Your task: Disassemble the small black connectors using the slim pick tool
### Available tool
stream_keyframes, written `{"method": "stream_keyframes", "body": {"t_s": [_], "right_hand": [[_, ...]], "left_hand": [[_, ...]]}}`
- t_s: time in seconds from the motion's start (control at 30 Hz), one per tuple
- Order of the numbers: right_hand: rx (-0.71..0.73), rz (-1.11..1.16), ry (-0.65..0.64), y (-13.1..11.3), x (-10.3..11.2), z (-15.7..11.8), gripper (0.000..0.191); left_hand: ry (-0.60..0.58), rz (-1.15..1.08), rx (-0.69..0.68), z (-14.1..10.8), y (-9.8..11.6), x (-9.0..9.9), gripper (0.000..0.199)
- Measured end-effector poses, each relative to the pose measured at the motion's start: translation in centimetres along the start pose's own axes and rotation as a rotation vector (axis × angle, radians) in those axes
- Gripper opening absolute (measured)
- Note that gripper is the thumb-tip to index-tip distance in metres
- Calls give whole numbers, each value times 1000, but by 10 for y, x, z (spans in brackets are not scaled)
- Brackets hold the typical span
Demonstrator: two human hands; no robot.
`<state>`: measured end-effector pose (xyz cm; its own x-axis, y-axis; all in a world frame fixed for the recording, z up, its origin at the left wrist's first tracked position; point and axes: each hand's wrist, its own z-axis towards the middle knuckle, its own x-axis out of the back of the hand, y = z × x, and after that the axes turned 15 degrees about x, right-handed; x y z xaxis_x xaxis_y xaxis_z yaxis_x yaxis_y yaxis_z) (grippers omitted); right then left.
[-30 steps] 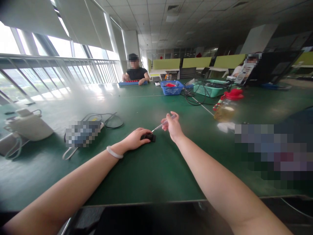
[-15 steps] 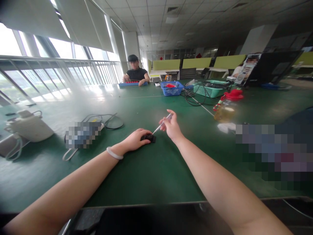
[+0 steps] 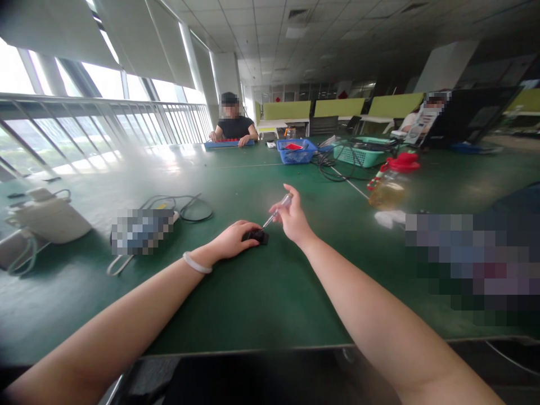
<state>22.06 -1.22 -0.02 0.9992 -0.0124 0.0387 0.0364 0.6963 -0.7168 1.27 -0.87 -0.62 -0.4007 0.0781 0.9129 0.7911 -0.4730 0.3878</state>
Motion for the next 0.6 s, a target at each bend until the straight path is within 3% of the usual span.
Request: {"method": "stream_keyframes", "body": {"t_s": [0.23, 0.4, 0.6], "right_hand": [[137, 1, -49, -5, -2, -1, 49], [52, 135, 17, -7, -1, 1, 46], [-89, 194, 119, -7, 2, 4, 55]], "left_hand": [[-3, 0, -4, 1, -2, -1, 41], [14, -27, 30, 1, 0, -1, 39], [6, -34, 40, 0, 1, 0, 36]]}}
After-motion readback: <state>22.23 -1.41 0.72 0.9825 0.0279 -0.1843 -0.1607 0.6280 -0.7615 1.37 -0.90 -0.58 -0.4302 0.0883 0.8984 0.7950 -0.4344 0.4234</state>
